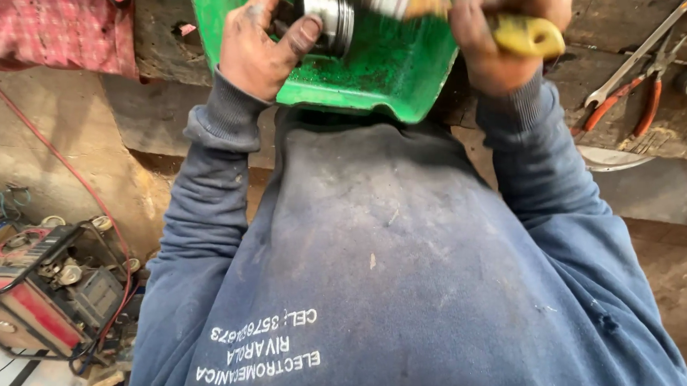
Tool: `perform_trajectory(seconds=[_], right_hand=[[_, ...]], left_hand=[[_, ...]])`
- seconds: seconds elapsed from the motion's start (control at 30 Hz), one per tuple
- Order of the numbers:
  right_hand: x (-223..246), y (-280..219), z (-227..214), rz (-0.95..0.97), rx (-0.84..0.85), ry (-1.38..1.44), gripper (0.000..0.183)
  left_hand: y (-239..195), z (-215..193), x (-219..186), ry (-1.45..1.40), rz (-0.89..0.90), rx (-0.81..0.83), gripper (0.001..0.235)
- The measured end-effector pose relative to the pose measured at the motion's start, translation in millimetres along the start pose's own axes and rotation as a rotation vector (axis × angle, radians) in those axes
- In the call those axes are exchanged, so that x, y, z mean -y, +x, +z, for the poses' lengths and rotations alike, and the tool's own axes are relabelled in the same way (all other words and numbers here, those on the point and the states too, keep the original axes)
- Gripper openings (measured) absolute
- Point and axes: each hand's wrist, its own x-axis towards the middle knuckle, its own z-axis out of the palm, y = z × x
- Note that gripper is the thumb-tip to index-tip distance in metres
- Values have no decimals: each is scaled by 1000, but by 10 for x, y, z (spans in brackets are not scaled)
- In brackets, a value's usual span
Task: The recorder uses a screwdriver to disassemble a part and then cleans multiple engine pistons using a brush and solvent at a workbench.
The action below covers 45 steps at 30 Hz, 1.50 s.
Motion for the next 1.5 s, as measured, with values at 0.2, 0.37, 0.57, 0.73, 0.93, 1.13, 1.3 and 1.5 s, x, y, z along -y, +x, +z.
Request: perform_trajectory(seconds=[0.2,0.37,0.57,0.73,0.93,1.13,1.3,1.5], right_hand=[[-282,-190,-66,-13,22,50,31],[-133,-91,-13,-19,29,102,28],[-175,-193,-58,109,-74,288,30],[-60,-110,-36,207,-68,382,32],[-61,-95,-79,60,-17,345,29],[-161,-122,-132,-57,-132,-150,24],[161,-11,-117,39,-81,119,27],[74,-394,-1029,82,-321,152,21]], left_hand=[[-28,19,57,-184,-15,65,58],[-6,-20,-30,-327,-142,131,61],[-55,13,109,-166,31,100,55],[-4,-48,-20,-130,78,190,64],[-1,-94,0,-141,173,215,67],[10,-114,-34,-166,130,228,65],[-34,-91,-19,-226,83,226,65],[-126,67,273,-742,-154,205,69]])
